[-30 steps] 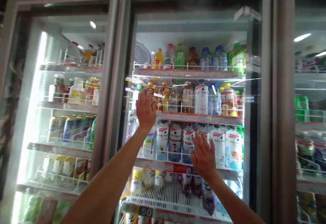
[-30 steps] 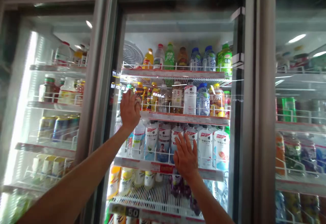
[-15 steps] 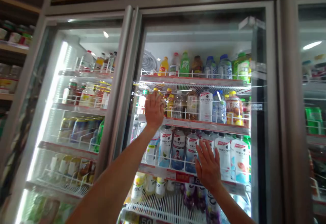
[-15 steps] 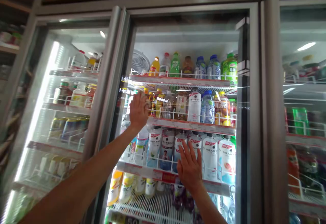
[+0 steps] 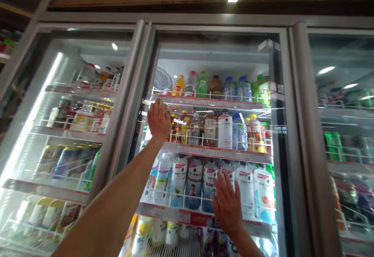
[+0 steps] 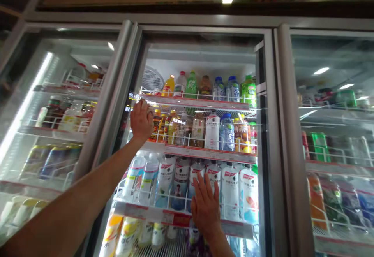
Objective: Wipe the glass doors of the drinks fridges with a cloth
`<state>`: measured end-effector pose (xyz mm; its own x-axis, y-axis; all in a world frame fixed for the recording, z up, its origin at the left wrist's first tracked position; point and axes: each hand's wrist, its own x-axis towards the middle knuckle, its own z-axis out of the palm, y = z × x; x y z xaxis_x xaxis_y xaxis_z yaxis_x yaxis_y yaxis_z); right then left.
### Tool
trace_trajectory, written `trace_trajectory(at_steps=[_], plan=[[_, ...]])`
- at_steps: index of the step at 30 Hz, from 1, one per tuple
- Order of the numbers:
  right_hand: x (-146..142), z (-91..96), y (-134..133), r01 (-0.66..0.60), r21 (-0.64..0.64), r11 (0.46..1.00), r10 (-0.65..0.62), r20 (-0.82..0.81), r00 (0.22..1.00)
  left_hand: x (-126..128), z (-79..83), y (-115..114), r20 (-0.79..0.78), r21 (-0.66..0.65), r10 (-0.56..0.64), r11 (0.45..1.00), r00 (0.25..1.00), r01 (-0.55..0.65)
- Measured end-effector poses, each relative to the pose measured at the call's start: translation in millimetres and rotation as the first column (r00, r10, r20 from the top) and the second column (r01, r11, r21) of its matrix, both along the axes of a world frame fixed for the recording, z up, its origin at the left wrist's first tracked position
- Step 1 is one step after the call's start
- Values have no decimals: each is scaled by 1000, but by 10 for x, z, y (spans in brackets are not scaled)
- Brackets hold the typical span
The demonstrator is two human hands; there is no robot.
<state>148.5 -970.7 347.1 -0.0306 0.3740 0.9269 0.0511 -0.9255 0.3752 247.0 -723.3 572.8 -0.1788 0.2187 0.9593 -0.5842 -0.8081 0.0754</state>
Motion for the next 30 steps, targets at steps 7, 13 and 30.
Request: trace_trajectory(at_steps=[7,13,30], plan=[[-19,-6,-19,-7,-34,999,7,-5,1000,-220,-80,-626,51,451,34,891,998,-53],[3,-7,-35,-18,-40,999,18,-1,1000,-59,138,-70,8,207,49,977,999,-49],[15,9,-31,-17,-62,998,19,34,999,19,328,56,33,33,-53,998,998,52]])
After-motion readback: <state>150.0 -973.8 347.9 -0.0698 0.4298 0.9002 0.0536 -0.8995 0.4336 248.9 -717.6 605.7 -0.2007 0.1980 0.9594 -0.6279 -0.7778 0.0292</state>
